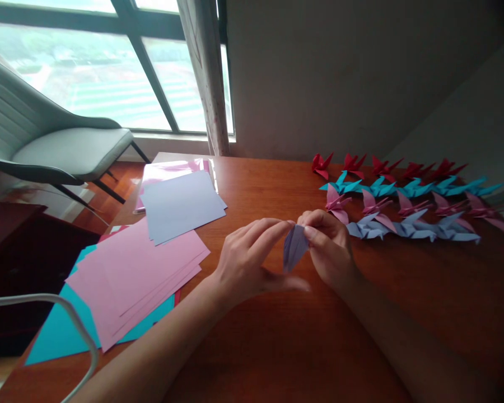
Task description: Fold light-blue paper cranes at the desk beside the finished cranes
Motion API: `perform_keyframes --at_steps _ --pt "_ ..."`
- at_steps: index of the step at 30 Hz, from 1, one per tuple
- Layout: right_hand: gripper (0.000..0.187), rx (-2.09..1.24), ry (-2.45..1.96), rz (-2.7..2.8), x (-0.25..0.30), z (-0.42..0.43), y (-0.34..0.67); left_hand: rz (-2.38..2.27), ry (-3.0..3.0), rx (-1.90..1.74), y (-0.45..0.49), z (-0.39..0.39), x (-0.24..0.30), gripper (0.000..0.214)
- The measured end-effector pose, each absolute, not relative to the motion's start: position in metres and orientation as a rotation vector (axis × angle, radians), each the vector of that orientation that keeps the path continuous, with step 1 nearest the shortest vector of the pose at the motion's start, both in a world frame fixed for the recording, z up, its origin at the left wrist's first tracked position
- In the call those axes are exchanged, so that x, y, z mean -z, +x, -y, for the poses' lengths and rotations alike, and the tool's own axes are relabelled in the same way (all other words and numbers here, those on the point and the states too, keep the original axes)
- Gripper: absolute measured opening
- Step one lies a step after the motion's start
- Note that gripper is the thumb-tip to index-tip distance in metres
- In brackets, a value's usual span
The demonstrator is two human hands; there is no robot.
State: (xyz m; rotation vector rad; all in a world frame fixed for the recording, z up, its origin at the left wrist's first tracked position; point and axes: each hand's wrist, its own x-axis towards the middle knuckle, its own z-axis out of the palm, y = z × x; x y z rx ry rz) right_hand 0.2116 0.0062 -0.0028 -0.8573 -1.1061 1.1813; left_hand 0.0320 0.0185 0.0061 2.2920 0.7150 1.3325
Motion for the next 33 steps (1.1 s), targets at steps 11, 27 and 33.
perform_keyframes --at_steps 11,27,33 --pt "0.012 -1.145 -1.007 1.122 0.008 -0.008 0.213 -0.768 1.198 -0.716 0.038 -0.023 -0.011 0.055" --pt "0.020 -1.201 -1.178 1.371 -0.002 -0.004 0.209 -0.935 1.351 -0.911 0.040 -0.023 -0.004 0.032" --pt "0.028 -1.161 -1.226 1.404 -0.004 -0.006 0.206 -1.038 1.392 -0.920 0.039 -0.024 0.000 0.034"
